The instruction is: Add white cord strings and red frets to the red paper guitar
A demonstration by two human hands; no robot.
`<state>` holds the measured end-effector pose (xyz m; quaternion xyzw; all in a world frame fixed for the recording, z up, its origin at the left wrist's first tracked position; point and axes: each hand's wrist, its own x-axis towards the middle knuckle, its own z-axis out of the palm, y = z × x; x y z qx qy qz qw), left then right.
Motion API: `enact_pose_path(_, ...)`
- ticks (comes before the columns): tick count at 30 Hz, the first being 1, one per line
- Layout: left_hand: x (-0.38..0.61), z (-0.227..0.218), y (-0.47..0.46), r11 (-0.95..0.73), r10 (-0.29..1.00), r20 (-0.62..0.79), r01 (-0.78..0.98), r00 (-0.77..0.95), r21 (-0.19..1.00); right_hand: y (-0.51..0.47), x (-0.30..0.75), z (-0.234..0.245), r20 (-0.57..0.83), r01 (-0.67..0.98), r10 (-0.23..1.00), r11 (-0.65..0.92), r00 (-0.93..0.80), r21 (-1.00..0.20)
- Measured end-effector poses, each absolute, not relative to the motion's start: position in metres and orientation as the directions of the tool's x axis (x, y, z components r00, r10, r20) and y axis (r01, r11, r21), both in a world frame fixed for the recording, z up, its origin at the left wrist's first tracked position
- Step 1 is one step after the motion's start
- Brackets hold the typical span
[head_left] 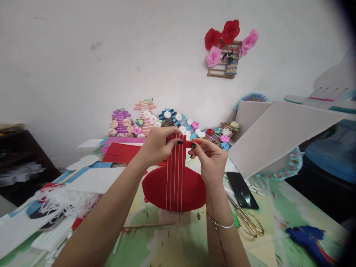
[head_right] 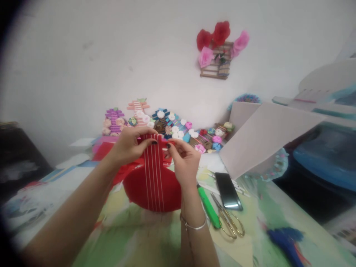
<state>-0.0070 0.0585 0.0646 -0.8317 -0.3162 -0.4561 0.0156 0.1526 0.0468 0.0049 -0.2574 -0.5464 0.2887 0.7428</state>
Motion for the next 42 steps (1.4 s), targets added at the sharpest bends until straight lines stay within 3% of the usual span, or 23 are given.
enact_pose_path(21,-0.010,0.065,0.058,-0.789,0.537,0.750,0.546,0.387,0.282,0.048,0.149,0.003,0.639,-0.214,0.727,0.685,0.251,-0.696)
enact_pose_path(26,-0.015,0.069,0.059,-0.776,0.553,0.732,0.565,0.397,0.280,0.054,0.159,0.004,0.593,-0.219,0.789,0.615,0.162,-0.758)
enact_pose_path(28,-0.017,0.070,0.061,-0.754,0.574,0.719,0.595,0.392,0.278,0.055,0.171,0.003,0.552,-0.166,0.832,0.553,0.055,-0.816)
enact_pose_path(31,-0.020,0.072,0.066,-0.729,0.606,0.695,0.620,0.387,0.290,0.056,0.191,-0.001,0.430,0.057,0.868,0.456,-0.250,-0.888)
enact_pose_path(34,-0.024,0.074,0.071,-0.715,0.632,0.680,0.618,0.373,0.326,0.058,0.200,-0.008,0.256,0.284,0.835,0.429,-0.487,-0.857)
enact_pose_path(37,-0.034,0.073,0.075,-0.703,0.662,0.705,0.536,0.255,0.466,0.063,0.197,-0.013,0.212,0.406,0.848,0.434,-0.486,-0.804)
enact_pose_path(42,-0.077,0.040,0.082,-0.635,0.661,0.732,0.396,-0.166,0.664,0.076,0.192,-0.018,0.245,0.464,0.889,0.417,-0.386,-0.781)
